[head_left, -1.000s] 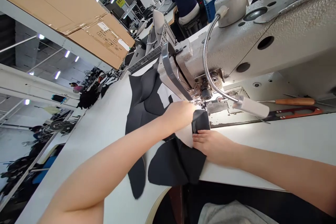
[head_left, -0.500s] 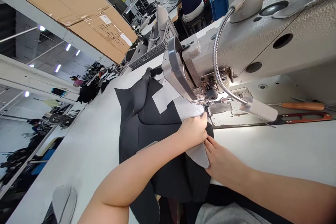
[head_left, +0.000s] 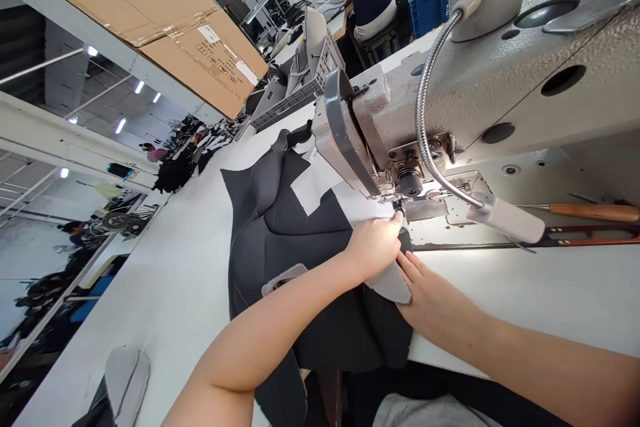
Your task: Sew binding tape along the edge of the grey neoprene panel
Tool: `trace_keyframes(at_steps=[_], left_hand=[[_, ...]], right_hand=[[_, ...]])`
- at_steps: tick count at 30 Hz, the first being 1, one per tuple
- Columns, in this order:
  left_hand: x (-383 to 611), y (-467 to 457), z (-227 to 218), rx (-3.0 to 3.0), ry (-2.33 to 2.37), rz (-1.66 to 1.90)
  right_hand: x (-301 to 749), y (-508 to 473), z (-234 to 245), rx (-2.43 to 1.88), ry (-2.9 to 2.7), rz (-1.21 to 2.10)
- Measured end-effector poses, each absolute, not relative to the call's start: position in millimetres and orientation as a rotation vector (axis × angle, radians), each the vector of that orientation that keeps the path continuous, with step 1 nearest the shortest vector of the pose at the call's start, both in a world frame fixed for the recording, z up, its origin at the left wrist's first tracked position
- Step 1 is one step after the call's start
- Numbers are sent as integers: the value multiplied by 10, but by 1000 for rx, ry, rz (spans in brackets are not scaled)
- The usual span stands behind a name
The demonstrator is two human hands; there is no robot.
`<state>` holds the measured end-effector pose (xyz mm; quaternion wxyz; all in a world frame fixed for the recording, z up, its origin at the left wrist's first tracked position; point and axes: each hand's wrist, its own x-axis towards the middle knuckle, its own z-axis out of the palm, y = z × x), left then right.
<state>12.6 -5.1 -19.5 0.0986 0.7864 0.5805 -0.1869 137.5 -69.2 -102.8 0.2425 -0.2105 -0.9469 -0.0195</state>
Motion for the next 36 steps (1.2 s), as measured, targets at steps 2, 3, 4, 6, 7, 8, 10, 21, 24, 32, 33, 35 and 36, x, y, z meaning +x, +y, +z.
trace_keyframes(at_steps=[2,3,4,6,7,8,10,21,24,32,33,35,36], left_hand=[[113,-47,-182,2334,1729,-557],[100,-55,-167,2340,1724,-562],[87,-70,-148,2352,1711,-571],[67,-124,-112,2417,1672,-615],[66,-159,-103,2471,1658,-651],[71,-196,-104,2527,1647,-695],[98,-265,-134,2615,1645,-775],[98,-146,-159,2363,1581,-604],[97,-110,-143,2318,1580,-593],[134,-58,-227,2397,1652,-599],[139,-63,-213,2394,1647,-595],[133,-89,-133,2382,1606,-585],[118,-107,-64,2368,1589,-592]], right_hand=[[1390,-649,-1002,-546,-2594,-6],[1394,-627,-986,-515,-2605,42],[1395,-604,-971,-483,-2617,105],[1387,-565,-948,-439,-2636,247],[1379,-553,-945,-423,-2638,299],[1369,-549,-948,-417,-2638,319],[1344,-565,-971,-426,-2633,259],[1398,-624,-983,-456,-2677,24],[1446,-564,-963,-448,-2698,26],[1471,-448,-1052,-471,-2681,22],[1474,-444,-1050,-466,-2680,35],[1477,-440,-1017,-457,-2683,110],[1475,-440,-986,-451,-2684,179]])
